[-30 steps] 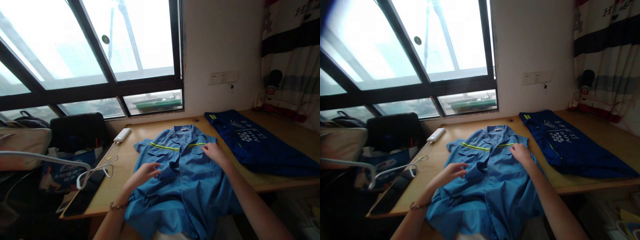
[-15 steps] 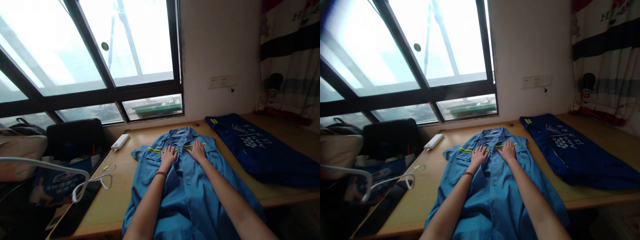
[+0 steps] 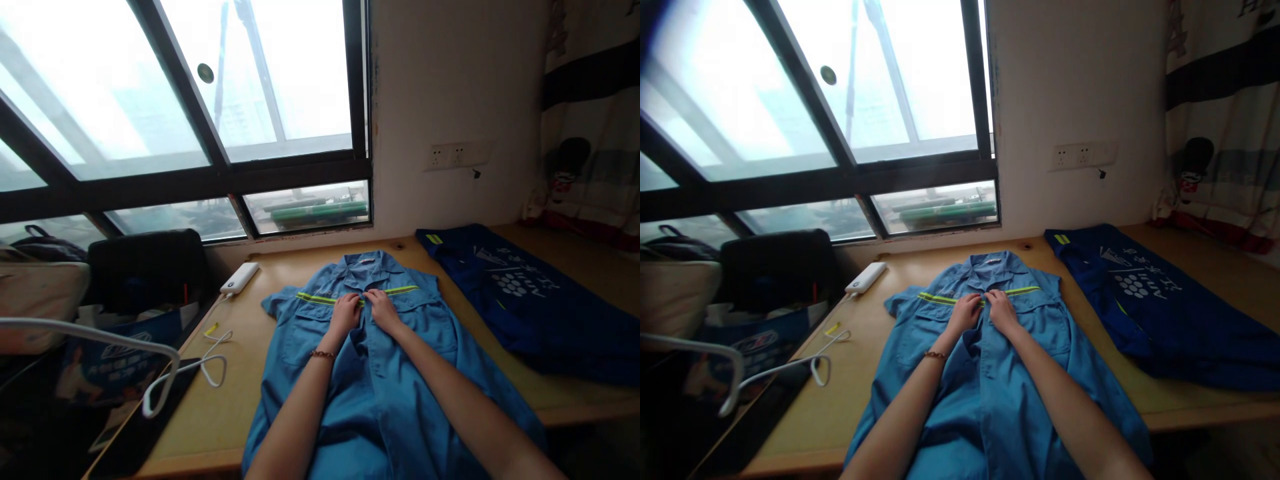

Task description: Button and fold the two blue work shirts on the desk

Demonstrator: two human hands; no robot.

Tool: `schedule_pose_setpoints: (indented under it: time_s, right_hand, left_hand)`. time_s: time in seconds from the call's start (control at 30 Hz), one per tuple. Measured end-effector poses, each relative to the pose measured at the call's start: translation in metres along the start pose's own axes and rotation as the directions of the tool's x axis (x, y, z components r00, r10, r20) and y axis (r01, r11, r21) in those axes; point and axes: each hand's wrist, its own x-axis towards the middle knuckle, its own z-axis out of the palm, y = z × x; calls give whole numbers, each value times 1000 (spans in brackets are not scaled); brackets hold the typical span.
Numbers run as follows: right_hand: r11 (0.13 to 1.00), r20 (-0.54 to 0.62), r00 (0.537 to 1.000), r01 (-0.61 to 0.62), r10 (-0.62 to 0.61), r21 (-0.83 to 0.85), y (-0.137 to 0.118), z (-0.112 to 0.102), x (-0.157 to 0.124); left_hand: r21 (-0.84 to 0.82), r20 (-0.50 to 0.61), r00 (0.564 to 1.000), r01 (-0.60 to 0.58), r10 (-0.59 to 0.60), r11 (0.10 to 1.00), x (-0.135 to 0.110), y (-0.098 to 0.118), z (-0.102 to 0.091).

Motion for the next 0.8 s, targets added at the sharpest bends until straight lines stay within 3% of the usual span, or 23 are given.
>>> schedule_pose_setpoints:
  time_s: [0.23, 0.5, 0.7, 0.8]
  right_hand:
    - [994, -41, 995, -89, 86, -57, -4, 1, 7]
    - [979, -85, 977, -202, 198, -36, -5, 8, 9]
    - [948, -69, 951, -307, 301, -89, -2, 12, 14]
    - [938, -74, 944, -327, 320, -113, -1, 9, 11]
  left_hand:
    - [11, -101, 988, 118, -117, 993, 11, 7, -2]
    - [-153, -121, 976, 163, -183, 975, 23, -9, 5]
    - [-238, -364, 911, 107, -191, 965, 22, -8, 11]
    - [-411, -354, 922, -4, -156, 912, 20, -6, 16]
